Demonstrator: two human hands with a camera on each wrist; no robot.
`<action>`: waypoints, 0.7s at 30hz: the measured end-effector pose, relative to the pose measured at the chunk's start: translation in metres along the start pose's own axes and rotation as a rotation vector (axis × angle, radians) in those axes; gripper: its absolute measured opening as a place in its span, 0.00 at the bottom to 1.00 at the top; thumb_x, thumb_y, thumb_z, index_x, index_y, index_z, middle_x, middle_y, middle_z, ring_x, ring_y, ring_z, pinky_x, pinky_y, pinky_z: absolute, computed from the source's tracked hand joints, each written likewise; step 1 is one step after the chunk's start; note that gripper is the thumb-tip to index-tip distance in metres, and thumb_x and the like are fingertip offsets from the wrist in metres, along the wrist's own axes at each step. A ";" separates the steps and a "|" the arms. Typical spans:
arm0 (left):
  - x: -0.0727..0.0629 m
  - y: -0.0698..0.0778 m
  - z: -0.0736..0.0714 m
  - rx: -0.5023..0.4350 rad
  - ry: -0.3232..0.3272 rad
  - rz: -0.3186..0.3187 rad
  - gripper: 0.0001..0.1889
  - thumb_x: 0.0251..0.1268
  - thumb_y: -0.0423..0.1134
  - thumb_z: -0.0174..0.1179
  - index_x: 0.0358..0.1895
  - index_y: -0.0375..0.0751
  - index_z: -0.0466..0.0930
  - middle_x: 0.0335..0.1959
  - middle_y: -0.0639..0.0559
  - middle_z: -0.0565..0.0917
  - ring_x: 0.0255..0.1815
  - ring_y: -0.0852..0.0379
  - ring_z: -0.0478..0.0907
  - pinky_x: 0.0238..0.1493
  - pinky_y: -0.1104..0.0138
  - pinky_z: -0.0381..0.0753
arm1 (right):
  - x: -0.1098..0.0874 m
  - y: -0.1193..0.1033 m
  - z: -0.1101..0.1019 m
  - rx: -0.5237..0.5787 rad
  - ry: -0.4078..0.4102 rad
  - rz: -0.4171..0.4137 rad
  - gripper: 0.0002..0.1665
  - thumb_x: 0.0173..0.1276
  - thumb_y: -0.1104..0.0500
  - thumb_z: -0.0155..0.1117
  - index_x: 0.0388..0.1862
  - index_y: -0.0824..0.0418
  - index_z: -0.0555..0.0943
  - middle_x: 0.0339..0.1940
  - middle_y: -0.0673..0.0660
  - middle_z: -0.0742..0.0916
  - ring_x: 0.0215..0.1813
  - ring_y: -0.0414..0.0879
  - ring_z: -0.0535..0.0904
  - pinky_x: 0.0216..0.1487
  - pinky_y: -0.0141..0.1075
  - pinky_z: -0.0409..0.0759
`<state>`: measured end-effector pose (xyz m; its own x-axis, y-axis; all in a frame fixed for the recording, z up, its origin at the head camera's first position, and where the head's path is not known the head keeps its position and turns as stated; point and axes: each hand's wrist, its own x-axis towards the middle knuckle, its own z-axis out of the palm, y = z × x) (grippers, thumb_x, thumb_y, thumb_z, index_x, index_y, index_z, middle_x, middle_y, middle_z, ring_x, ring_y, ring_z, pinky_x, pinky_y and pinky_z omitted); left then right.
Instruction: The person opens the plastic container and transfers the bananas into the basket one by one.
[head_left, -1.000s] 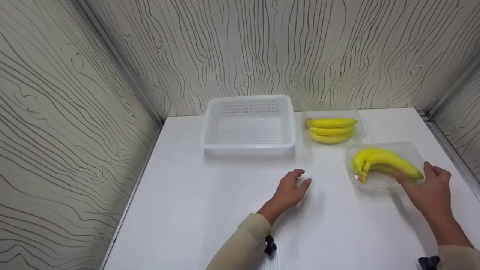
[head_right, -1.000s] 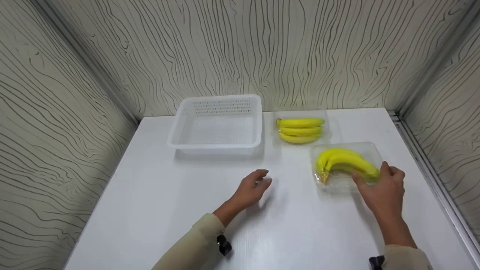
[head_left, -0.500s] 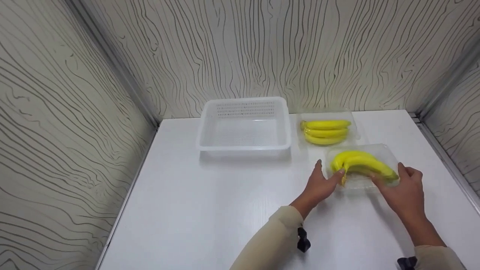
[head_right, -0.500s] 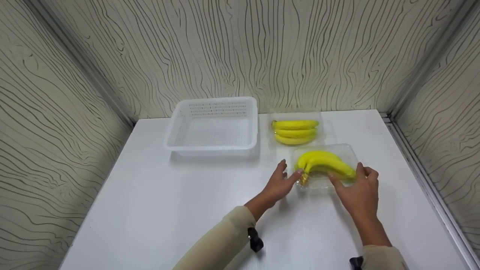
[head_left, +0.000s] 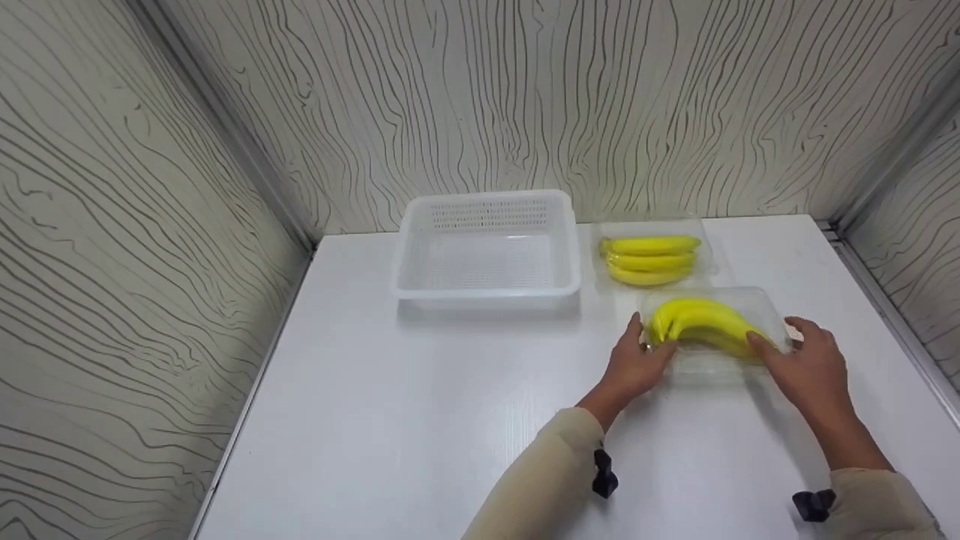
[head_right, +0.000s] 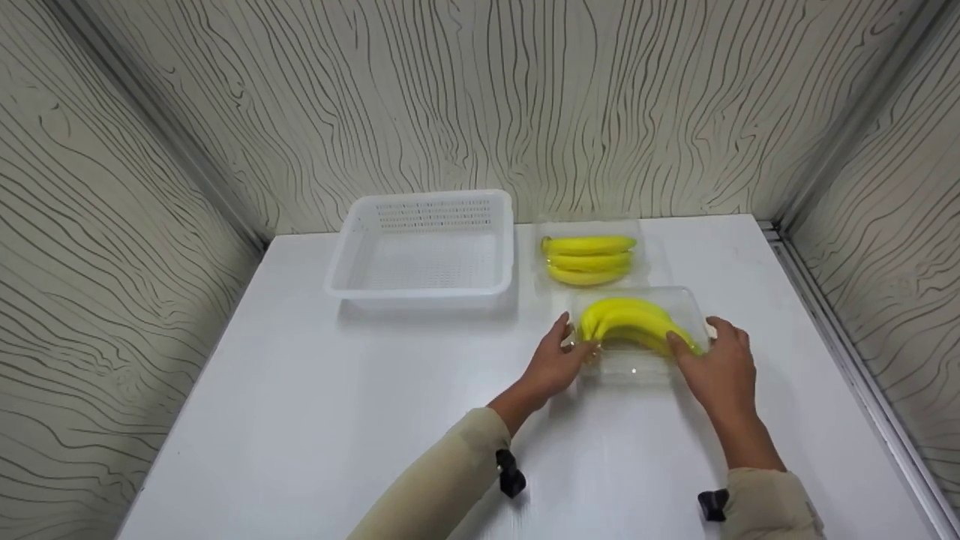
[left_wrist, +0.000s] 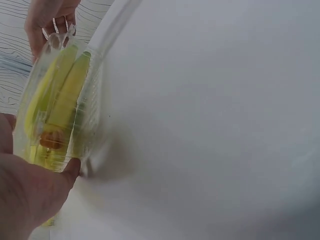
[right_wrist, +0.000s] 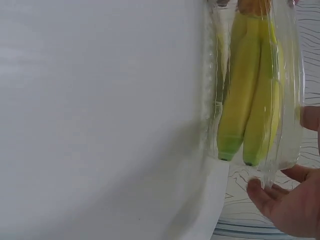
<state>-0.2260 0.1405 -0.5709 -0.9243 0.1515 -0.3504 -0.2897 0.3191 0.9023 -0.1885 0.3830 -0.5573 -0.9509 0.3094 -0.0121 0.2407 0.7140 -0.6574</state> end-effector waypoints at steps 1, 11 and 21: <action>0.001 0.000 -0.002 0.001 -0.001 0.000 0.43 0.72 0.58 0.64 0.86 0.58 0.57 0.83 0.57 0.70 0.81 0.54 0.72 0.81 0.58 0.72 | 0.002 0.001 -0.001 -0.005 -0.037 -0.008 0.55 0.79 0.33 0.57 0.85 0.71 0.56 0.78 0.84 0.67 0.74 0.82 0.68 0.65 0.71 0.73; 0.005 -0.006 -0.019 -0.021 -0.010 0.042 0.43 0.72 0.59 0.64 0.86 0.61 0.57 0.82 0.53 0.73 0.77 0.52 0.77 0.75 0.58 0.79 | 0.006 -0.003 0.004 -0.001 -0.148 -0.037 0.57 0.80 0.30 0.52 0.87 0.69 0.51 0.80 0.81 0.68 0.75 0.81 0.68 0.65 0.70 0.76; -0.004 -0.021 -0.036 -0.011 -0.001 0.101 0.43 0.69 0.56 0.65 0.86 0.56 0.60 0.77 0.48 0.79 0.72 0.53 0.82 0.71 0.60 0.82 | -0.014 -0.007 0.023 0.039 -0.167 -0.006 0.59 0.82 0.29 0.49 0.87 0.72 0.48 0.81 0.79 0.67 0.77 0.80 0.67 0.69 0.70 0.75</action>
<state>-0.2254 0.0999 -0.5792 -0.9486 0.1835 -0.2577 -0.1978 0.2919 0.9358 -0.1815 0.3586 -0.5698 -0.9721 0.1945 -0.1313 0.2308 0.6897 -0.6863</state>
